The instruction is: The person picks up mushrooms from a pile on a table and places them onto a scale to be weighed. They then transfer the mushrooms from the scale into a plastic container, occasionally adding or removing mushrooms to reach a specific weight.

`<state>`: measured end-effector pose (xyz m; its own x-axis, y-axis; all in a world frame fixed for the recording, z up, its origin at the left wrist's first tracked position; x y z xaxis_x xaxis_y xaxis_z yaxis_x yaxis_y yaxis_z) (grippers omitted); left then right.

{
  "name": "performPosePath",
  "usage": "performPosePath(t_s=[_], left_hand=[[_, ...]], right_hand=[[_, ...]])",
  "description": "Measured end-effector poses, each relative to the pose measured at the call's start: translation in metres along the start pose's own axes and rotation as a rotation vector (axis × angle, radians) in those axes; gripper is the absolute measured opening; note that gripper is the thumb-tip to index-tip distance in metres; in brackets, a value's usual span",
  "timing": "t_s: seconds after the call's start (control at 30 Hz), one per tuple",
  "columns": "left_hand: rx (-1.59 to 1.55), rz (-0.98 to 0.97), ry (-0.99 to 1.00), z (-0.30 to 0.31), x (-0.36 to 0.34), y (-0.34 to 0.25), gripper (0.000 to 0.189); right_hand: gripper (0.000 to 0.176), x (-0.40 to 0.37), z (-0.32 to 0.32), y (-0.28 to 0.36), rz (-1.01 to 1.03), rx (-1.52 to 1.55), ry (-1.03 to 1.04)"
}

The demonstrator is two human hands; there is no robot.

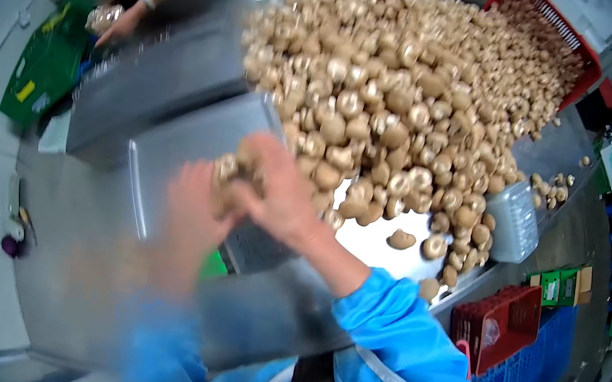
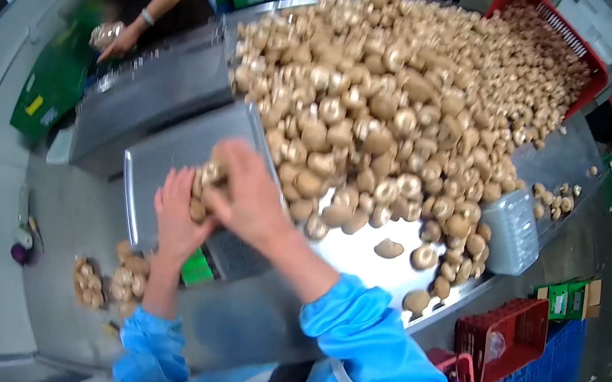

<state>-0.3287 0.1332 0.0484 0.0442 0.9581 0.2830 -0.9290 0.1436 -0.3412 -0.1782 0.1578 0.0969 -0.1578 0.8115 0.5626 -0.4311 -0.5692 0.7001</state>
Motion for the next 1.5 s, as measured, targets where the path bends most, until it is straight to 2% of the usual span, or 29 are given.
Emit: performPosePath(t_s=[0.07,0.2,0.33,0.4,0.5,0.53,0.57,0.67,0.73,0.77,0.87,0.93,1.0,1.1,1.23,1.33,1.37,1.4,1.47,1.5], left_hand=[[-0.041,0.041,0.026,-0.001,0.001,0.000,0.088],[-0.063,0.013,-0.064,0.005,-0.004,0.001,0.089],[-0.130,0.008,-0.131,0.019,-0.007,-0.003,0.090],[-0.197,-0.032,-0.262,0.034,-0.017,-0.010,0.082],[-0.330,-0.086,-0.419,0.050,-0.039,-0.035,0.075],[-0.387,-0.119,-0.381,0.037,-0.047,-0.049,0.076],[-0.446,-0.151,-0.341,0.023,-0.058,-0.065,0.078],[-0.553,-0.327,-0.025,-0.044,-0.097,-0.145,0.074],[-0.626,-0.483,0.227,-0.093,-0.127,-0.206,0.072],[-0.631,-0.572,0.341,-0.113,-0.144,-0.237,0.069],[-0.619,-0.816,0.465,-0.160,-0.184,-0.306,0.067],[-0.511,-0.888,0.493,-0.187,-0.193,-0.336,0.062],[-0.443,-0.911,0.507,-0.202,-0.194,-0.356,0.059],[-0.403,-0.888,0.507,-0.222,-0.187,-0.374,0.057],[-0.372,-0.810,0.440,-0.233,-0.162,-0.381,0.053],[-0.361,-0.775,0.349,-0.254,-0.151,-0.381,0.053],[-0.390,-0.773,0.301,-0.256,-0.147,-0.382,0.050],[-0.406,-0.768,0.294,-0.256,-0.144,-0.383,0.049],[-0.438,-0.754,0.280,-0.256,-0.138,-0.381,0.046],[-0.476,-0.744,0.246,-0.253,-0.137,-0.378,0.044]], right_hand=[[0.062,-0.011,-0.055,-0.006,0.146,-0.227,0.260],[0.056,-0.020,-0.052,0.000,0.181,-0.182,0.223],[0.054,-0.030,0.000,-0.009,0.044,-0.006,0.161],[0.045,-0.060,0.035,-0.039,-0.050,-0.115,0.101],[0.039,-0.126,0.124,-0.099,-0.242,-0.182,-0.073],[0.037,-0.150,0.166,-0.113,-0.370,-0.096,-0.209],[0.032,-0.189,0.207,-0.129,-0.437,-0.315,-0.373],[0.031,-0.243,0.316,-0.125,-0.627,-0.480,-0.493],[0.031,-0.295,0.371,-0.135,-0.591,-0.785,-0.618],[0.035,-0.318,0.388,-0.151,-0.681,-0.820,-0.600],[0.041,-0.348,0.401,-0.194,-0.781,-0.961,-0.473],[0.049,-0.338,0.394,-0.198,-0.874,-0.925,-0.487],[0.052,-0.316,0.383,-0.190,-0.820,-1.141,-0.357],[0.051,-0.289,0.365,-0.178,-0.627,-1.199,-0.305],[0.046,-0.284,0.379,-0.203,-0.877,-0.897,-0.346],[0.046,-0.293,0.377,-0.223,-1.000,-0.866,-0.481],[0.048,-0.289,0.371,-0.226,-0.931,-0.703,-0.581],[0.051,-0.284,0.365,-0.221,-0.867,-0.769,-0.590],[0.056,-0.275,0.354,-0.209,-0.826,-0.714,-0.631],[0.058,-0.281,0.348,-0.215,-0.839,-0.562,-0.698]])
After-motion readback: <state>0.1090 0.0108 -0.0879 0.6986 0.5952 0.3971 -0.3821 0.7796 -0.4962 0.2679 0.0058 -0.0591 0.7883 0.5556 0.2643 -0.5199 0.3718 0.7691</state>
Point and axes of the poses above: each hand's wrist, its own x-axis towards the middle knuckle, its own z-axis out of the back of the hand, y = z × x, the point moved 10 cm from there along x, towards the middle knuckle, and after that the axes turned 5 degrees about -y, right-handed, at the moved point
